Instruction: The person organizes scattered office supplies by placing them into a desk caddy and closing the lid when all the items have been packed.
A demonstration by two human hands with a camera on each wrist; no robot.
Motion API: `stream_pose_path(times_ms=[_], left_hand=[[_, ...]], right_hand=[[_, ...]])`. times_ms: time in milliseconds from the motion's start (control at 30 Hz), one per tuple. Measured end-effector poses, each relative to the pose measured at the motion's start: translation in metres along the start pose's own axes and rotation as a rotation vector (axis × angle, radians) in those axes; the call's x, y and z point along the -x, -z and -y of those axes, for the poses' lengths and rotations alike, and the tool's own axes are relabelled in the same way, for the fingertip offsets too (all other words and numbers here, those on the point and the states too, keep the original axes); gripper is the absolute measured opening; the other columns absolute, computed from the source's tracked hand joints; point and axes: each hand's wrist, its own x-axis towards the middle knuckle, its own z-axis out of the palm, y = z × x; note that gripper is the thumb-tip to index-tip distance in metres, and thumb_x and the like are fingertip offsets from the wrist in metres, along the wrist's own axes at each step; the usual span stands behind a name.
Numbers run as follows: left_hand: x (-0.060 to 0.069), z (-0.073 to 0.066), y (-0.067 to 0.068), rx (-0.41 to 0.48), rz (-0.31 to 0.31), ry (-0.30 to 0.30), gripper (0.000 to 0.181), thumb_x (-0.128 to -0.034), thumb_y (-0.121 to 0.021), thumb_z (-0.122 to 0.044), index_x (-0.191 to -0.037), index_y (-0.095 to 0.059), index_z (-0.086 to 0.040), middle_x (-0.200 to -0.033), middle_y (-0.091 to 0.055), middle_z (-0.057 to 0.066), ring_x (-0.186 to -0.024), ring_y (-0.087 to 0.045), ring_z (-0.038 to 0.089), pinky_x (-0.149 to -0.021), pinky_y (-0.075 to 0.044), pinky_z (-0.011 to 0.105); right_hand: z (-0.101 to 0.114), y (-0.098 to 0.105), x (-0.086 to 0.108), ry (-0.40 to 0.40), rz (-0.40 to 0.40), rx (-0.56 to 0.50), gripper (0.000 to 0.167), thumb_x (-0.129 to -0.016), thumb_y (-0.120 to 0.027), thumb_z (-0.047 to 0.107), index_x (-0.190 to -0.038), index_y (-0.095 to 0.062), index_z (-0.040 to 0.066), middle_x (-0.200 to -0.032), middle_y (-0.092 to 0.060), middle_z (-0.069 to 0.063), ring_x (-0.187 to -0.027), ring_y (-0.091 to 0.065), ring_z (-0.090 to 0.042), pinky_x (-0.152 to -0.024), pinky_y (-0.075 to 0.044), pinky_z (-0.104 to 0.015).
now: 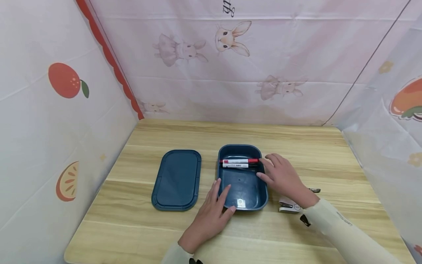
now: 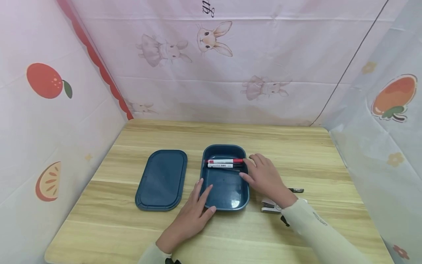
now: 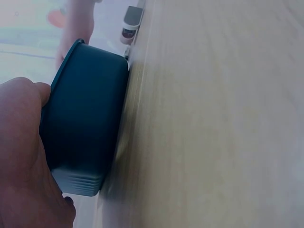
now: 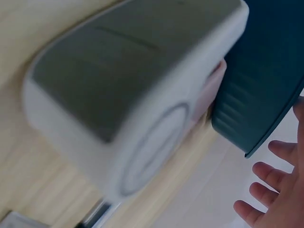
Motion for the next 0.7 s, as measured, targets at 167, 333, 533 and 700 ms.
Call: stream_pose_path(times_ms=[167, 333, 533, 700], left_hand=[[0.000, 0.001, 0.000, 0.015, -0.001, -0.003, 0.068, -0.1025, -0.035, -0.064, -0.162, -0.012, -0.039, -0.169, 0.015, -0.009, -0.157, 0.011, 0.017, -0.122, -0.021, 0.059], [0.000, 0.002, 0.000, 0.019, -0.005, -0.008, 0.068, -0.1028, -0.036, -0.063, -0.162, -0.012, -0.039, -0.170, 0.014, -0.007, -0.157, 0.011, 0.018, -0.122, -0.022, 0.059], [0.000, 0.001, 0.000, 0.024, -0.008, -0.008, 0.067, -0.1029, -0.036, -0.062, -0.161, -0.011, -0.041, -0.170, 0.013, -0.006, -0.157, 0.010, 0.019, -0.121, -0.022, 0.060], [0.000, 0.000, 0.002, 0.029, -0.004, -0.006, 0.067, -0.1030, -0.036, -0.062, -0.161, -0.009, -0.042, -0.170, 0.013, -0.006, -0.157, 0.009, 0.021, -0.121, -0.022, 0.061]], right_hand=[[-0.005, 0.002, 0.010, -0.038, 0.025, -0.006, 0.065, -0.100, -0.051, 0.057, -0.145, -0.053, 0.009, -0.142, -0.052, -0.017, -0.136, -0.042, -0.036, -0.113, -0.036, -0.057], [-0.010, -0.002, 0.021, -0.045, 0.011, -0.042, 0.064, -0.102, -0.049, 0.055, -0.147, -0.051, 0.010, -0.142, -0.051, -0.016, -0.136, -0.040, -0.036, -0.112, -0.033, -0.058], [-0.013, -0.008, 0.035, -0.063, -0.020, -0.094, 0.060, -0.102, -0.051, 0.051, -0.145, -0.052, 0.009, -0.140, -0.052, -0.016, -0.134, -0.042, -0.037, -0.110, -0.032, -0.059], [-0.016, -0.012, 0.048, -0.106, 0.008, -0.109, 0.059, -0.103, -0.050, 0.050, -0.147, -0.051, 0.009, -0.142, -0.051, -0.017, -0.136, -0.041, -0.038, -0.111, -0.031, -0.061]])
